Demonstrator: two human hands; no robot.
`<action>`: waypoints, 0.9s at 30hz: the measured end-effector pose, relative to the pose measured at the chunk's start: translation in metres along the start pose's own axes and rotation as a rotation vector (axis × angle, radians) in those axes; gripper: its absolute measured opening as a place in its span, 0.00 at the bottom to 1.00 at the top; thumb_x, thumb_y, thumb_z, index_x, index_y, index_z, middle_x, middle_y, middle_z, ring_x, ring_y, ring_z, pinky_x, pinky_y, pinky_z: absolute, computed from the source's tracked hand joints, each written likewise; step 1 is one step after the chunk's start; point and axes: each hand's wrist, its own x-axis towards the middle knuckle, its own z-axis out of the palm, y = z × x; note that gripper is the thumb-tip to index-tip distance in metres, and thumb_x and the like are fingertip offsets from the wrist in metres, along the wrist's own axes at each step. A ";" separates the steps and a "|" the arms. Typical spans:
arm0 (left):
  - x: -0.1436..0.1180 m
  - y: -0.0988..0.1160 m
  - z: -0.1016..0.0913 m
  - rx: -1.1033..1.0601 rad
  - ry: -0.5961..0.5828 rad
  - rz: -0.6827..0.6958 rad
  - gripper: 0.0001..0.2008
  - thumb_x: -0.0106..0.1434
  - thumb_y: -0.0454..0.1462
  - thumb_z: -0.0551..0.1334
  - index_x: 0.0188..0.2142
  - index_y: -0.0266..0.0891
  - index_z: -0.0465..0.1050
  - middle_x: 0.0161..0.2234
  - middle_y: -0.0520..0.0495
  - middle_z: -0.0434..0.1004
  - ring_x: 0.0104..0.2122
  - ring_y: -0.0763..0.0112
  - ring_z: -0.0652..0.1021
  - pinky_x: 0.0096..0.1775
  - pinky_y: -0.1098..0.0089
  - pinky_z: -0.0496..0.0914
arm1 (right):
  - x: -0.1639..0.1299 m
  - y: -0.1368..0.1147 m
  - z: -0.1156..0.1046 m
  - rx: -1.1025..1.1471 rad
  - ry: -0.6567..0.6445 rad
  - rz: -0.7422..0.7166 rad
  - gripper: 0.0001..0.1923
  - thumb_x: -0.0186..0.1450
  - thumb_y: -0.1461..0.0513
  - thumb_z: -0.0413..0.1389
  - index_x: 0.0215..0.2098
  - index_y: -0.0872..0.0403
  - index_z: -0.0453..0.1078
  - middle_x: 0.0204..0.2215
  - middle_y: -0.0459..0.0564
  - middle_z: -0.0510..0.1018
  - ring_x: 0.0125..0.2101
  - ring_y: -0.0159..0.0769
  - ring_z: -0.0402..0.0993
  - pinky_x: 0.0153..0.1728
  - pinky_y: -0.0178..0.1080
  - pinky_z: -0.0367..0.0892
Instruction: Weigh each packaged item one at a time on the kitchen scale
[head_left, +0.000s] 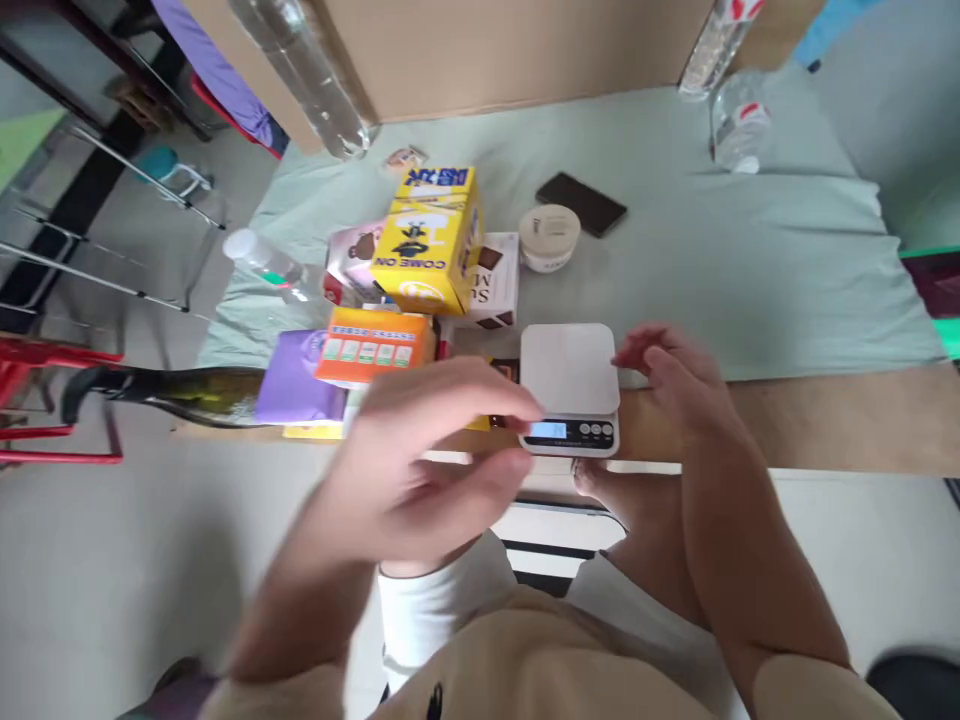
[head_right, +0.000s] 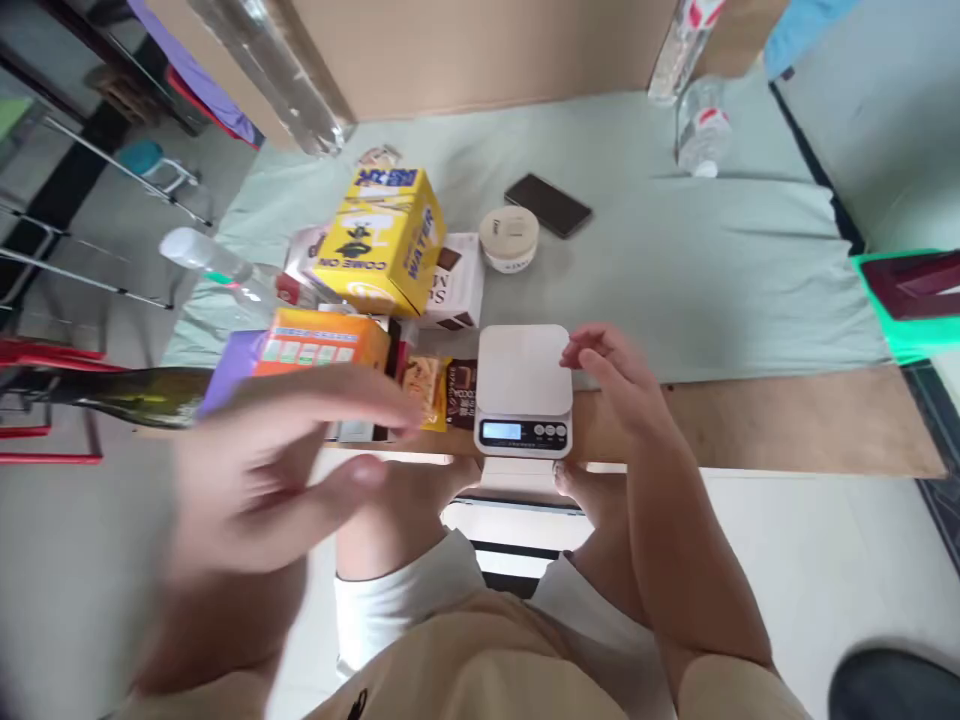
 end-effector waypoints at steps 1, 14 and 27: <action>-0.003 -0.012 0.030 -0.050 -0.005 0.011 0.09 0.65 0.30 0.66 0.42 0.44 0.80 0.33 0.47 0.87 0.30 0.67 0.85 0.31 0.68 0.81 | 0.001 0.011 -0.001 -0.019 0.016 0.008 0.15 0.59 0.49 0.66 0.38 0.48 0.76 0.31 0.47 0.81 0.34 0.38 0.80 0.40 0.46 0.79; -0.040 -0.111 0.118 0.121 0.199 -0.102 0.08 0.67 0.39 0.64 0.45 0.43 0.76 0.42 0.43 0.84 0.43 0.60 0.84 0.45 0.59 0.80 | -0.009 0.016 0.035 -0.110 0.341 -0.145 0.03 0.65 0.59 0.58 0.38 0.47 0.73 0.32 0.46 0.77 0.34 0.37 0.73 0.39 0.44 0.73; -0.081 -0.093 0.007 0.342 1.067 -0.054 0.08 0.72 0.42 0.61 0.39 0.49 0.81 0.36 0.49 0.75 0.43 0.59 0.78 0.57 0.46 0.73 | -0.029 -0.007 0.137 -0.118 0.107 -0.369 0.08 0.67 0.62 0.60 0.44 0.44 0.74 0.40 0.47 0.80 0.43 0.41 0.81 0.49 0.50 0.80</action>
